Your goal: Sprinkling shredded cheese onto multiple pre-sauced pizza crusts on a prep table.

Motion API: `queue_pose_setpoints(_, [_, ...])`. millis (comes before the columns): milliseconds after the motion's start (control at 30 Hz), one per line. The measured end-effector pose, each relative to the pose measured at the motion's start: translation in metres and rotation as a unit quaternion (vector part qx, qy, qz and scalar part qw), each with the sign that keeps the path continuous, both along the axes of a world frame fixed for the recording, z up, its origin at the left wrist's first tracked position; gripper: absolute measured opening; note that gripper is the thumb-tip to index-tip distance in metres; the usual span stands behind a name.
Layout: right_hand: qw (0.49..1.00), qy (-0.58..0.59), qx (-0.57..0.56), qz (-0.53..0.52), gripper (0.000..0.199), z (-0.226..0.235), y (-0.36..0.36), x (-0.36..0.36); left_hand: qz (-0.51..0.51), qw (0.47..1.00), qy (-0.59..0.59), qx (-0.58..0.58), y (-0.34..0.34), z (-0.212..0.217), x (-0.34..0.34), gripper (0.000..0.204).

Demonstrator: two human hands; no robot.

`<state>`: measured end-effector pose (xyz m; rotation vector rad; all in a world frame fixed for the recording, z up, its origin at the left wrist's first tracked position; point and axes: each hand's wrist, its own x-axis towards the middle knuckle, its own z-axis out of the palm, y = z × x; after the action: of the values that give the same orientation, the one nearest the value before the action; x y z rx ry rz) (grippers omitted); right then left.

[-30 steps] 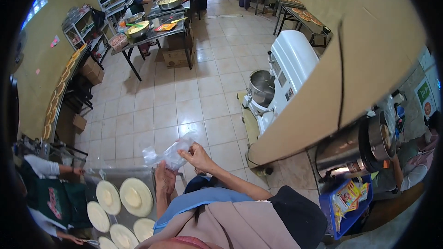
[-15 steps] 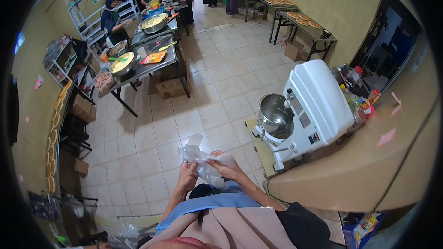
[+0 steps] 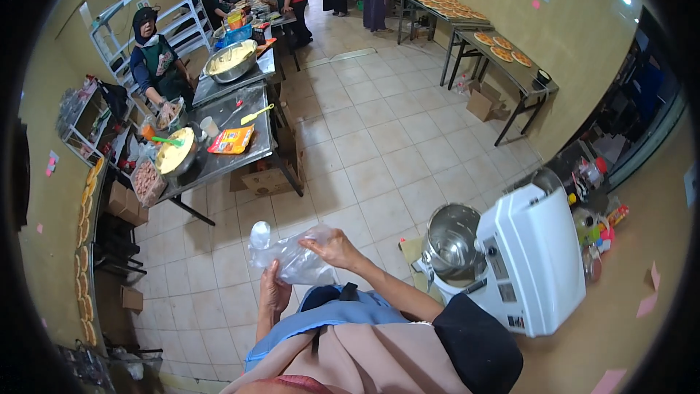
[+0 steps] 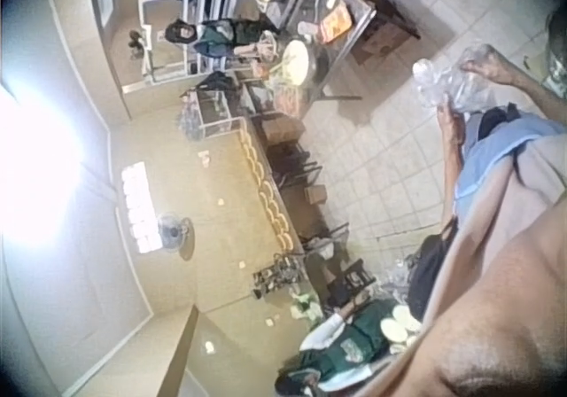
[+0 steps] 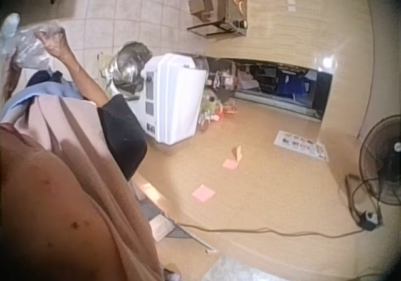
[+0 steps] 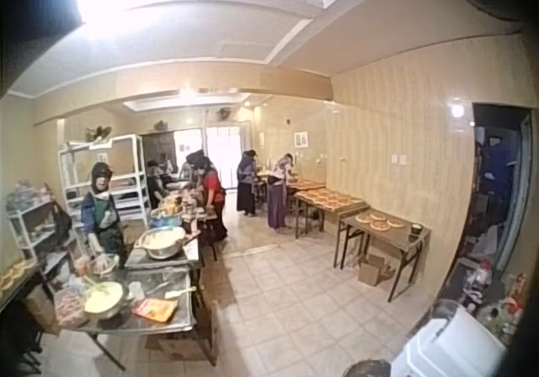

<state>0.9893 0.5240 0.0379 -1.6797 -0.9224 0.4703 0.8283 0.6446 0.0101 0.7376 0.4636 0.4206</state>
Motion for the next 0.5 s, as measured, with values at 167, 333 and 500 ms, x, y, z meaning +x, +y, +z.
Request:
queue_pose_setpoints(167, [0.999,-0.020,0.007,-0.024,0.019,-0.016,0.048,0.095,-0.060,0.997,0.025,-0.042,0.066,-0.012,0.116,0.045])
queue_pose_setpoints(333, [0.978,0.094,-0.033,-0.182,0.022,-0.017,0.066,0.206,-0.278,0.959,0.046,0.023,0.135,-0.004,0.260,0.047])
queue_pose_setpoints(500, [0.916,0.186,0.127,-0.333,0.024,-0.020,0.055,0.309,-0.469,0.870,0.108,0.110,0.142,0.008,0.409,0.051])
